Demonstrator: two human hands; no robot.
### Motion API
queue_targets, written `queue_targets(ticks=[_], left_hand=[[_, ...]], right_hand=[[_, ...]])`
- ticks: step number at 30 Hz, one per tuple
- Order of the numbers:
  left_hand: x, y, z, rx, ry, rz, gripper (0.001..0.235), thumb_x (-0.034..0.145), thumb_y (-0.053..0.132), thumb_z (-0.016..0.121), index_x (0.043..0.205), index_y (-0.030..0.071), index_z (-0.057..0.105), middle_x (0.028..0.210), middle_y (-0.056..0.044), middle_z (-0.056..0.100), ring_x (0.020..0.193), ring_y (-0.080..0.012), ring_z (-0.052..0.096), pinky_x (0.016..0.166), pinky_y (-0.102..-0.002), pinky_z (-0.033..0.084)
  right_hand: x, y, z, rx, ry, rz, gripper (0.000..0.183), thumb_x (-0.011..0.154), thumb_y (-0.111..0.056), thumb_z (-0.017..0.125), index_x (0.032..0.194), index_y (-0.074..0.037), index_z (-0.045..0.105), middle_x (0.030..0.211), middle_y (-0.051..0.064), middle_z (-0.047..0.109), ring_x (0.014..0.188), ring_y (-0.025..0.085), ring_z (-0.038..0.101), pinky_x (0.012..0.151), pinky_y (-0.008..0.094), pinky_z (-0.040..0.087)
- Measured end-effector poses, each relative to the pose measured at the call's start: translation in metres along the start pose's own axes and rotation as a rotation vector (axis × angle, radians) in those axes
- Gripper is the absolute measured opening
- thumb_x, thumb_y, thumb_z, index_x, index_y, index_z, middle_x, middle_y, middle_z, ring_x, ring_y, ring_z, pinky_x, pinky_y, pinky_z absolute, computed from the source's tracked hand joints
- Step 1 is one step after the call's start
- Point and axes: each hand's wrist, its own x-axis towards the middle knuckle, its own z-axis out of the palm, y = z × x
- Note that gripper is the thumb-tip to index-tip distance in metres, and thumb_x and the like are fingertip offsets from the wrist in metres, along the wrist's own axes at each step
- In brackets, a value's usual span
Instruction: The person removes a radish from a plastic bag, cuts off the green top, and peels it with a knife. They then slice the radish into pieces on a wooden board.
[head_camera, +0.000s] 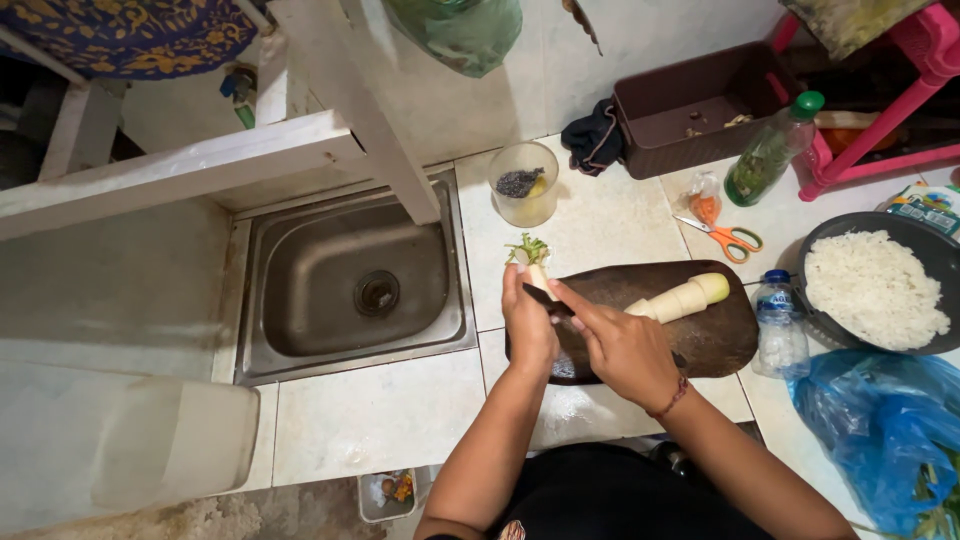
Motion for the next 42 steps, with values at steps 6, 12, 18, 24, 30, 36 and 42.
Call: queue_targets(ticks=[6,12,18,24,30,36,42], left_hand=[[-0.003,0.002,0.0,-0.114,-0.084,-0.016,0.017,0.107,0.027,0.042,0.114,0.015,0.052,0.076,-0.001,0.055,0.056,-0.0083,0.047,0.042,-0.023,0.031],[-0.006,0.003,0.0,-0.082,-0.104,-0.016,0.019,0.108,0.026,0.04,0.107,0.011,0.052,0.073,-0.004,0.056,0.052,-0.011,0.047,0.041,-0.024,0.032],[-0.013,0.008,0.001,-0.097,-0.133,-0.016,0.021,0.11,0.024,0.039,0.107,0.009,0.052,0.075,-0.006,0.058,0.054,-0.0118,0.05,0.042,-0.024,0.033],[-0.018,0.01,0.006,-0.069,-0.129,-0.031,0.024,0.107,0.021,0.038,0.115,0.005,0.055,0.074,-0.009,0.058,0.05,-0.0143,0.051,0.039,-0.026,0.033],[-0.021,0.01,0.004,0.026,-0.103,-0.091,0.026,0.105,0.02,0.04,0.12,0.007,0.057,0.077,-0.007,0.06,0.052,-0.0124,0.052,0.039,-0.025,0.036],[-0.019,0.011,0.0,0.058,-0.112,-0.089,0.029,0.106,0.028,0.04,0.124,0.01,0.056,0.08,-0.008,0.062,0.05,-0.0127,0.053,0.04,-0.025,0.039],[0.007,-0.001,-0.022,-0.066,0.046,-0.156,0.032,0.106,0.037,0.04,0.116,0.009,0.051,0.084,-0.009,0.06,0.056,-0.0169,0.057,0.042,-0.026,0.038]], right_hand=[[0.001,0.001,0.0,0.002,0.044,-0.034,0.058,0.092,-0.014,0.061,0.146,-0.035,0.055,0.095,0.006,0.079,0.067,0.027,0.073,0.055,0.038,0.055],[0.005,0.005,0.005,0.012,0.041,-0.034,0.057,0.095,-0.016,0.061,0.147,-0.035,0.054,0.095,0.006,0.079,0.067,0.027,0.073,0.055,0.038,0.055],[0.006,0.009,0.008,0.019,0.032,-0.038,0.062,0.091,-0.012,0.059,0.148,-0.035,0.053,0.095,0.006,0.079,0.067,0.027,0.073,0.055,0.039,0.055],[0.01,0.012,0.006,0.036,-0.01,0.001,0.069,0.087,-0.005,0.054,0.148,-0.037,0.052,0.09,0.005,0.08,0.068,0.026,0.075,0.057,0.039,0.056],[0.016,0.014,0.007,0.073,0.043,-0.026,0.053,0.096,-0.016,0.059,0.145,-0.036,0.057,0.093,0.011,0.078,0.066,0.03,0.072,0.058,0.041,0.056],[0.025,0.026,0.02,0.041,0.033,-0.017,0.051,0.098,-0.019,0.056,0.146,-0.037,0.056,0.088,0.014,0.077,0.065,0.032,0.071,0.058,0.043,0.055],[0.061,0.069,0.064,-0.113,0.03,0.071,0.054,0.098,-0.018,0.054,0.148,-0.037,0.054,0.076,0.017,0.073,0.06,0.036,0.069,0.053,0.048,0.054]])
